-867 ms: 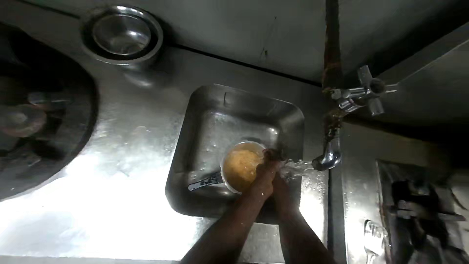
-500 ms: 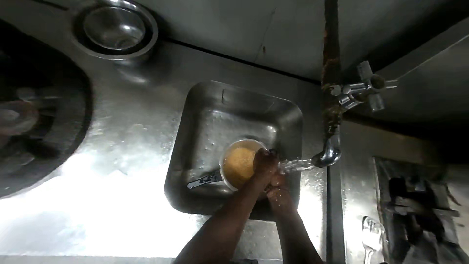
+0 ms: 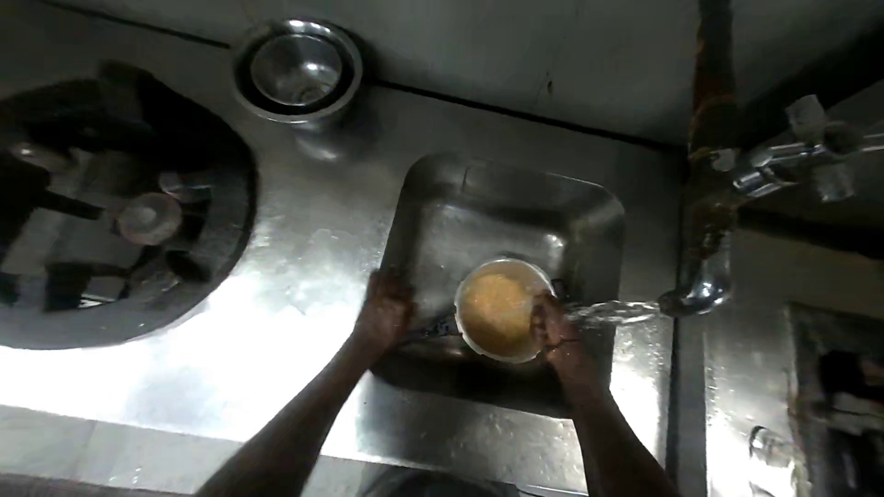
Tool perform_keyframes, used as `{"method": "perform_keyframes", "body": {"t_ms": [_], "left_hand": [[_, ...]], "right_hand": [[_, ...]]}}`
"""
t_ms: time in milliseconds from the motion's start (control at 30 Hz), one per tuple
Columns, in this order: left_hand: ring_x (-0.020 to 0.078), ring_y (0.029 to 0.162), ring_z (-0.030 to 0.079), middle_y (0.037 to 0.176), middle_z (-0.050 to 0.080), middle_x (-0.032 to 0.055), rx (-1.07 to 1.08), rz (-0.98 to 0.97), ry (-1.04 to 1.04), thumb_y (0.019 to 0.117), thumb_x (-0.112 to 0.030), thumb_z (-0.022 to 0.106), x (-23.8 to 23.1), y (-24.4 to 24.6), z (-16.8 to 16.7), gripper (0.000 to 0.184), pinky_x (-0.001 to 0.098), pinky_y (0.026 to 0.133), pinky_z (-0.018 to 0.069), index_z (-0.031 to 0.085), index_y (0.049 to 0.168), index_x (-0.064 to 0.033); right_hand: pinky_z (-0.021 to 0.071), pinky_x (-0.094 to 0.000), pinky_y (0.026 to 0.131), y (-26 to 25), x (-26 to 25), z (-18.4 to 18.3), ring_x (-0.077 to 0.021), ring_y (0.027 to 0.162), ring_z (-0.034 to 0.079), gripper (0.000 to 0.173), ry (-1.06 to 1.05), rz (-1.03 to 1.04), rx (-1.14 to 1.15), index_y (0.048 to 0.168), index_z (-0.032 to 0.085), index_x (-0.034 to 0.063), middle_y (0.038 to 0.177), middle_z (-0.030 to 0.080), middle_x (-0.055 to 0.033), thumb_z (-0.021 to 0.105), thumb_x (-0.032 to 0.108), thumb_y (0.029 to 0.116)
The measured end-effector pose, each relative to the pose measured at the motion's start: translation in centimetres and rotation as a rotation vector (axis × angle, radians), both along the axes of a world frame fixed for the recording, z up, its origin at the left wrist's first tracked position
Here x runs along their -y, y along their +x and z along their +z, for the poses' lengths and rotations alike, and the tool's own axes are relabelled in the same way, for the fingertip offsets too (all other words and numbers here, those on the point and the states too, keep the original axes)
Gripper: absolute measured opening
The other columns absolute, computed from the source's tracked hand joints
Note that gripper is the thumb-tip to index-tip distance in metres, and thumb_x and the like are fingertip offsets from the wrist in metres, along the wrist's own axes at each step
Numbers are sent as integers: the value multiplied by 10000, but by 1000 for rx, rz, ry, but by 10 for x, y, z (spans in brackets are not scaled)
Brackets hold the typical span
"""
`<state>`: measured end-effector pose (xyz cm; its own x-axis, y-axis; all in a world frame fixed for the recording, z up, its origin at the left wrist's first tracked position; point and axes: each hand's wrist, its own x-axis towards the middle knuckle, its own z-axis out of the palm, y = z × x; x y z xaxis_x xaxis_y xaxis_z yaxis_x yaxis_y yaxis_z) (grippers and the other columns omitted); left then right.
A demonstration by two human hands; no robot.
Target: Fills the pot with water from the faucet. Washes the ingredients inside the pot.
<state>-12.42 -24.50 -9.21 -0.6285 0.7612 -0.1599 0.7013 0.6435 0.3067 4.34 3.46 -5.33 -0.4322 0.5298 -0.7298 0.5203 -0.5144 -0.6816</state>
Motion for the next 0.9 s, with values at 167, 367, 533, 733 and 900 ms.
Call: {"method": "perform_keyframes", "body": {"t_ms": [167,367,533,733,900], "left_hand": [[380,1564,220,1605,416,188,-60,-58,-46,977,-377,647,46,-11,-25,486,630,1254,129,674,1315,-29],[343,1549,275,1503,558,110,-123,34,-40,963,-349,637,43,-5,-33,360,583,1267,136,741,1201,-101],[341,1551,271,1501,563,102,-119,27,-78,970,-329,620,43,-5,-28,323,580,1265,153,750,1169,-110],[318,1540,308,1481,588,70,-131,40,-91,974,-153,612,41,-5,-27,266,579,1262,160,745,1202,-118],[271,1568,243,1528,545,38,-133,36,-131,970,-228,607,39,-6,-30,366,562,1274,129,695,1317,-151]], "right_hand": [[533,-484,981,27,8,-19,-310,1089,673,391,484,575,344,1290,654,-15,1194,700,-202,563,299,1075],[155,-654,1239,72,38,-89,-353,1415,481,416,815,1413,475,1421,617,140,1461,590,-134,526,317,1056],[122,-647,1251,78,44,-108,-318,1403,501,405,897,1472,429,1412,627,154,1433,617,-104,539,315,1051],[367,-460,1182,3,63,7,-271,1398,512,391,491,1417,688,1447,590,129,1483,578,-110,499,262,1091],[501,-636,978,26,53,-79,-391,1153,663,441,705,1555,568,1281,694,177,1236,710,-147,501,481,1029]]}}
